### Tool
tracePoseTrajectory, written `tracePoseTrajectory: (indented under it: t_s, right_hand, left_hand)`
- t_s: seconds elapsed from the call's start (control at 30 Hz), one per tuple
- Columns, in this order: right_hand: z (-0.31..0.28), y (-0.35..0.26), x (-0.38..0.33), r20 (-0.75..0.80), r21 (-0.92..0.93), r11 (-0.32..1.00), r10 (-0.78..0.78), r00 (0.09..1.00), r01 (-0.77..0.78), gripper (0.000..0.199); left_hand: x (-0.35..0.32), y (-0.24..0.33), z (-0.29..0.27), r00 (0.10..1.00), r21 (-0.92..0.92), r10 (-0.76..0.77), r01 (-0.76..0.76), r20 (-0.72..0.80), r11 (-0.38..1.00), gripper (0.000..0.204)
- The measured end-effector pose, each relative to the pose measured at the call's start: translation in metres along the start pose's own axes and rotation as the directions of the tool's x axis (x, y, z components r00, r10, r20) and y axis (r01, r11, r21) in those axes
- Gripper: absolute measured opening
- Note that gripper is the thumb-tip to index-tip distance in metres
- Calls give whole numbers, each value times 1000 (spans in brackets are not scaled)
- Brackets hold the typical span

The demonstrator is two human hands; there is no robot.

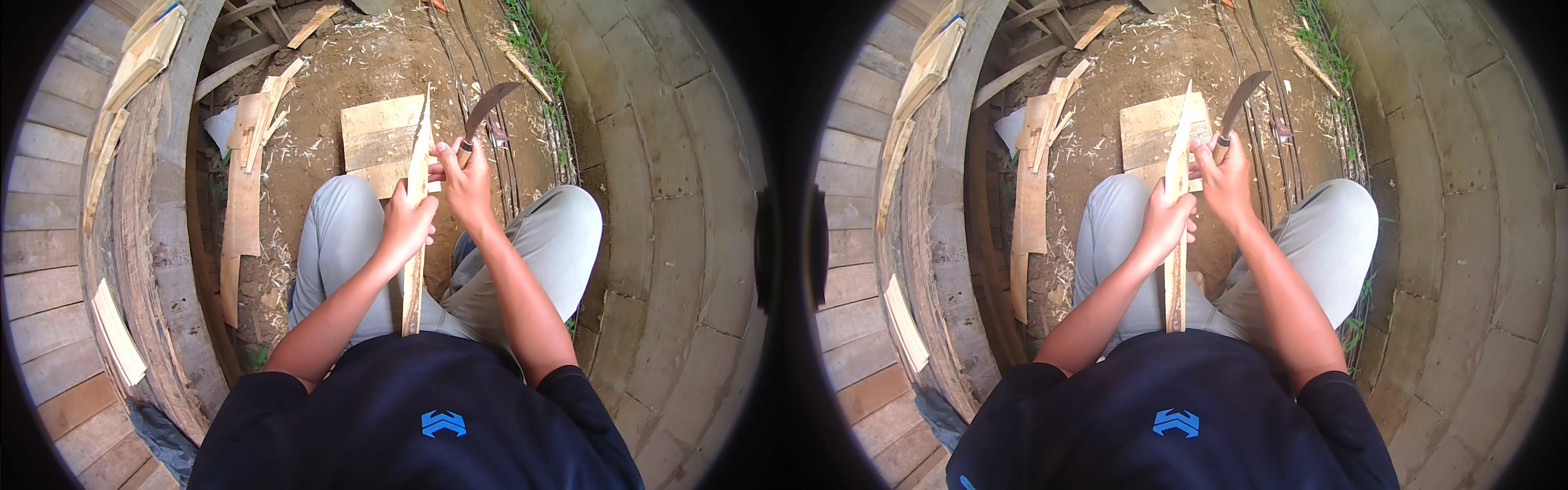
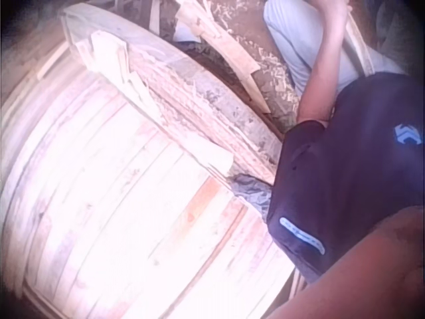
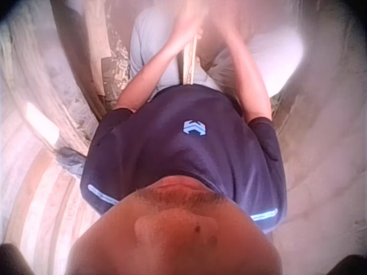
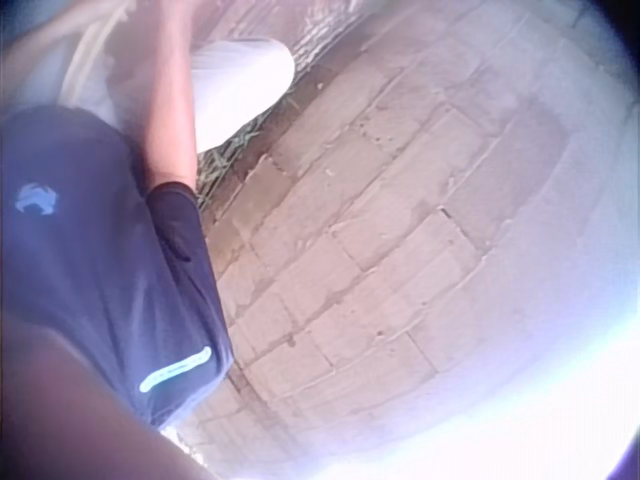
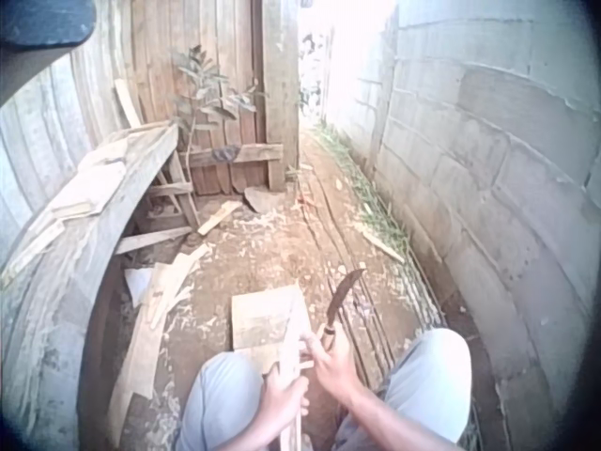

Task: The person sits on the ground and uses a curved knife to shave and shape a long wooden stick. They repeatedly hold the stick between their legs, carve along its length, and inspect the edges by turning the piece over.

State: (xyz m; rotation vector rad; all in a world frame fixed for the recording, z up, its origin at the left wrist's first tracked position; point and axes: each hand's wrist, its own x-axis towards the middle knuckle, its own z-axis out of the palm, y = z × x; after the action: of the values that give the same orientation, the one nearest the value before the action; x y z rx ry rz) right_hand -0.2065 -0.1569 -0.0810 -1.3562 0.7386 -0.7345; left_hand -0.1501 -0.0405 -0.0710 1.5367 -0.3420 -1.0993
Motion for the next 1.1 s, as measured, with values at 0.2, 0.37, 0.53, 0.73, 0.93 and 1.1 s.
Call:
tracePoseTrajectory:
  t_s: [0.2,0.37,0.53,0.73,0.93,1.1]
  right_hand:
    - [1,-5,-1,41,-40,999,38,998,-37,24]
    - [1,-4,0,60,-41,999,35,998,-33,25]
    - [2,-3,-1,33,-40,997,69,997,-68,23]
    - [-4,4,-3,-57,-271,927,252,966,-258,26]
    - [-27,-3,-9,-64,-818,519,346,936,-247,49]
    - [-30,-15,-30,18,-966,231,512,859,-118,50]
  left_hand:
    - [0,-2,-4,1000,-19,-23,23,-5,1000,36]
    - [-2,1,-6,1000,-31,-24,24,0,999,36]
    - [1,-6,-6,1000,-14,-12,12,-3,1000,36]
    - [15,-32,-12,986,-168,-163,166,27,972,34]
    - [16,-49,-19,978,-194,-195,206,73,959,41]
    - [23,-93,-18,974,-193,-213,195,-77,962,46]
